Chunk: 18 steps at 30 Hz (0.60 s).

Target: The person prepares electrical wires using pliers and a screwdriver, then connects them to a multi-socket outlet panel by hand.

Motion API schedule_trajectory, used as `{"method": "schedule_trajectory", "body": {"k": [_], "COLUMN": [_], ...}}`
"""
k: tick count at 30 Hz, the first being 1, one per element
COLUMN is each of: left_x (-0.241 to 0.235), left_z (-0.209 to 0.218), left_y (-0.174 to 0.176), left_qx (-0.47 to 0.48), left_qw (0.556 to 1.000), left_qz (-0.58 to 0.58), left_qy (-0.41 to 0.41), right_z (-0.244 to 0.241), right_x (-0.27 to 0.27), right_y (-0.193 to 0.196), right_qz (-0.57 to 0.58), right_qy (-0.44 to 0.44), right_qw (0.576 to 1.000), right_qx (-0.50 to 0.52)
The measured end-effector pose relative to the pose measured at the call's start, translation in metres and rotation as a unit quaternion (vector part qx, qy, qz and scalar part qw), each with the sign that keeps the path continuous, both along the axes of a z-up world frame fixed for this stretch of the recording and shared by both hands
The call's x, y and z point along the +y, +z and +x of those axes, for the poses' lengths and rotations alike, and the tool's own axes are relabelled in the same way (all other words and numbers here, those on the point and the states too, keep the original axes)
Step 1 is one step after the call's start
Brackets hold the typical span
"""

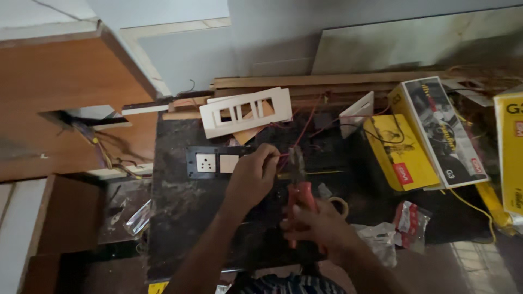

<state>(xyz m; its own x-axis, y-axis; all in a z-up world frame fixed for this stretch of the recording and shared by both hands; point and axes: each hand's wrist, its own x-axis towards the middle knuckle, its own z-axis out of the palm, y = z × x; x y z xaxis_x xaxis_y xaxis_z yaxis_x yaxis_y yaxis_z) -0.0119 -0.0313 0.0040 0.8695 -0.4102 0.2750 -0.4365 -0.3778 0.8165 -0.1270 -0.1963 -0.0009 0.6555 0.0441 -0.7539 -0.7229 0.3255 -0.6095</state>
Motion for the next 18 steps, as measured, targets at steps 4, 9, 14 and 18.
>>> {"method": "schedule_trajectory", "body": {"k": [4, 9, 14, 18], "left_x": [-0.001, -0.001, 0.000, 0.000], "left_z": [0.001, 0.002, 0.000, 0.000], "left_y": [-0.003, -0.005, -0.009, -0.011], "left_qx": [0.060, 0.064, 0.038, 0.072], "left_qw": [0.998, 0.998, 0.999, 0.997], "left_qz": [0.019, -0.006, -0.034, -0.032], "left_qy": [-0.009, -0.004, 0.011, 0.024], "right_z": [0.002, 0.006, 0.011, 0.013], "right_x": [0.002, 0.006, 0.008, 0.010], "right_y": [-0.007, -0.010, -0.008, -0.011], "right_qz": [-0.015, -0.145, -0.218, -0.324], "right_qy": [0.019, 0.089, 0.131, 0.153], "right_qw": [0.999, 0.981, 0.961, 0.922], "right_qx": [-0.034, -0.097, -0.113, -0.146]}}
